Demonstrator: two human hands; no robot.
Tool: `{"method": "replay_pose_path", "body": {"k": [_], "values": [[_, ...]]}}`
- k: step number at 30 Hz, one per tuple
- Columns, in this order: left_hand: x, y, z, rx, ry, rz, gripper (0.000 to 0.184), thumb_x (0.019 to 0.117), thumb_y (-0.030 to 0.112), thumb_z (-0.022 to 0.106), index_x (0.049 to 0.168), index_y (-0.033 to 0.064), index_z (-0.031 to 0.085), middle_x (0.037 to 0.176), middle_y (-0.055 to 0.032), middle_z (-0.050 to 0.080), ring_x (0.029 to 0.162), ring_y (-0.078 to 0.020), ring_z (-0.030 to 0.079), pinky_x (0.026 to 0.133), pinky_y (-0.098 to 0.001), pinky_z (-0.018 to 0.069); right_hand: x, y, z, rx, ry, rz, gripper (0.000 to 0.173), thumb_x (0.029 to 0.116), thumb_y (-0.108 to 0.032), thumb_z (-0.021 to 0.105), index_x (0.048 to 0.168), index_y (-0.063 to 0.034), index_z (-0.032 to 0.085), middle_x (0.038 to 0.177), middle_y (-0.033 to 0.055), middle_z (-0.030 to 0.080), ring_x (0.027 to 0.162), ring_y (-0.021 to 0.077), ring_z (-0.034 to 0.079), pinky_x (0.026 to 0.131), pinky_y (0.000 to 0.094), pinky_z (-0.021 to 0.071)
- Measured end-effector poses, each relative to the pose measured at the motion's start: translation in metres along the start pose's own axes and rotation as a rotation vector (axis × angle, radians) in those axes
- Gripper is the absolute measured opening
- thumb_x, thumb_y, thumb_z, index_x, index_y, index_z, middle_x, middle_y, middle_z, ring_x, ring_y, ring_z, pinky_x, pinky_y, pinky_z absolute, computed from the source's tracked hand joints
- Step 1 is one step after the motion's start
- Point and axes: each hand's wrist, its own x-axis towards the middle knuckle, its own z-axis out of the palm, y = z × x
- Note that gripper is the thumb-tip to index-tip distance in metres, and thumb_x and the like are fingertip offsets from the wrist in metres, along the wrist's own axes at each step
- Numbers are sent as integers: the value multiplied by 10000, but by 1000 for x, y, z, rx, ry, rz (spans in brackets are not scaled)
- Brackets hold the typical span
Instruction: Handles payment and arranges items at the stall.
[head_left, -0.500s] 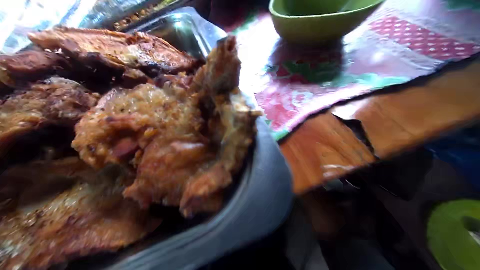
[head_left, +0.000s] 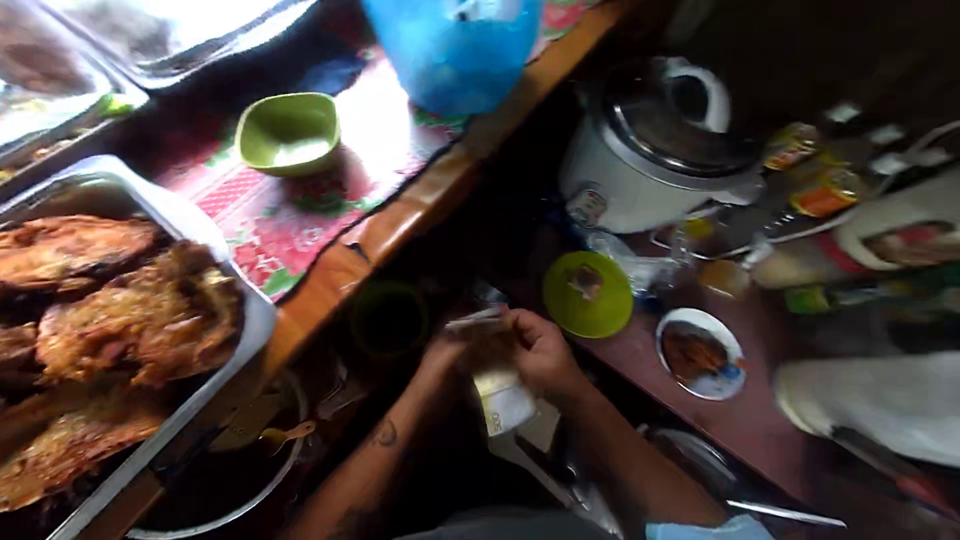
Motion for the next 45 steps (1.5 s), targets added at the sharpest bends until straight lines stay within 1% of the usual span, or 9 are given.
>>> {"method": "replay_pose_path", "body": {"k": [8, 12, 16, 26, 29, 32, 38, 41, 45], "values": [[10, 3, 42, -232, 128, -137, 455, 1141, 271, 220, 1344, -35, 488, 1029, -185, 742, 958, -274, 743, 881, -432, 613, -11, 16, -59, -45, -242, 405, 244, 917, -118, 718, 1089, 45, 658, 909, 72, 712, 785, 115, 685, 741, 315, 596], [6, 22, 33, -298, 250, -203, 482, 1137, 346, 204, 1289, 6, 511, 935, -179, 726, 851, -282, 739, 792, -427, 623, 40, 70, -148, -774, 257, 327, 357, 944, -27, 632, 1298, 5, 659, 1330, 218, 639, 1265, 338, 602, 1095, 492, 473], [-20, 28, 20, -212, 303, -312, 475, 1135, 342, 245, 1301, -12, 515, 989, -197, 727, 876, -297, 742, 793, -425, 626, 59, 122, -186, -1183, 37, 394, 800, 805, 39, 703, 1551, -59, 432, 1628, 257, 300, 1469, 504, 311, 1104, 637, 421], [-137, 67, -7, 250, 9, -38, 300, 1099, 193, 374, 1278, 52, 569, 1000, -18, 724, 875, -97, 705, 827, -288, 601, 65, 96, -169, -1062, -102, 348, 402, 1060, -111, 512, 1424, 57, 538, 1369, 342, 570, 1252, 495, 580, 1050, 671, 451], [-179, 91, -9, 615, 59, 227, 272, 1044, 79, 516, 1278, -29, 606, 1079, -101, 696, 919, -93, 677, 867, -286, 574, 56, 58, -121, -528, -308, 336, 393, 1007, -168, 581, 1352, 16, 540, 996, 89, 673, 790, 151, 653, 711, 364, 582], [-219, 103, -12, 806, 270, 365, 279, 989, 95, 646, 1236, -30, 606, 1035, -129, 688, 906, -131, 670, 839, -302, 563, 21, -2, -37, 74, -707, 431, 189, 943, -275, 682, 1124, -231, 648, 897, -110, 743, 774, 18, 692, 720, 250, 596], [-277, 93, -18, 604, 621, 317, 488, 887, 224, 805, 1239, -25, 575, 986, -97, 691, 855, -102, 662, 791, -281, 565, -23, -77, 132, 297, -1389, 434, 323, 872, -259, 796, 1184, -191, 742, 1013, -18, 773, 873, 64, 718, 802, 261, 604], [-304, 84, -26, 464, 815, 444, 538, 826, 99, 829, 1286, -29, 581, 1147, -97, 691, 1051, -98, 662, 963, -292, 545, -39, -104, 188, 124, -1387, 450, 184, 906, -61, 690, 1088, -87, 698, 849, 15, 753, 667, 59, 675, 600, 233, 576], [-335, 104, -27, 396, 1242, 720, 498, 819, 22, 803, 1270, -10, 596, 1087, -5, 709, 999, -24, 674, 918, -222, 571, -40, -142, 247, 82, -1403, 355, 289, 1079, -192, 435, 987, -120, 699, 701, -38, 661, 515, 15, 548, 471, 194, 482]]}}
